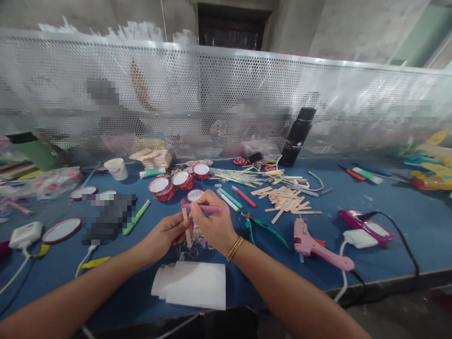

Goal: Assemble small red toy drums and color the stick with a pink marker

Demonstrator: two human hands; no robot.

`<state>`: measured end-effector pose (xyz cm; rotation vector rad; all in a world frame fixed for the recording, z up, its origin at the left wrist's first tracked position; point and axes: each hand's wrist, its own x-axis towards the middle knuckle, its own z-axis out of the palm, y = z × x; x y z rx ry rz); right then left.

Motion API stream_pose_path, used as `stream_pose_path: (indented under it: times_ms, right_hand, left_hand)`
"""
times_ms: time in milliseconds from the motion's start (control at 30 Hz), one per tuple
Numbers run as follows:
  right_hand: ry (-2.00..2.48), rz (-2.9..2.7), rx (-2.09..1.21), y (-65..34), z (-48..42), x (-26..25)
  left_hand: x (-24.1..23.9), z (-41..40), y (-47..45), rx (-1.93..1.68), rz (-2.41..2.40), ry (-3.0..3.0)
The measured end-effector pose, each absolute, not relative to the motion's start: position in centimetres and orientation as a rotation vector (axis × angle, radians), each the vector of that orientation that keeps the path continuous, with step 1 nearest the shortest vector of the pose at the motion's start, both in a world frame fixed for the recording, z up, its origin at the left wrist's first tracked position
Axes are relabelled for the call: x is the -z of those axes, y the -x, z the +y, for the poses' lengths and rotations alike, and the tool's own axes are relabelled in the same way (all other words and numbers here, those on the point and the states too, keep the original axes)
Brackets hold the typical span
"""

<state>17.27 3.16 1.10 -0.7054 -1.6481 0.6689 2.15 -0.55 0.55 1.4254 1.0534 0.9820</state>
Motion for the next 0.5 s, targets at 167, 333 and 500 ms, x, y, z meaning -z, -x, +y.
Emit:
stream_pose_path:
  times_ms: [167, 333, 500]
  right_hand:
    - [0.744, -1.616, -0.623, -17.55, 3.47, -1.36]
    - [0.727, -1.599, -0.646, -17.61, 3.36, -1.51]
    - [0.691, -1.612, -0.673, -17.34, 3.09, -1.24]
  left_hand:
    - [-0.72, -0.53, -1.88, -1.006, 1.058, -1.443]
    - [-0.67, -0.40, -1.68, -1.021, 1.052, -1.433]
    - [-0.28, -0.31, -1.90, -0.988, 1.032, -1.411]
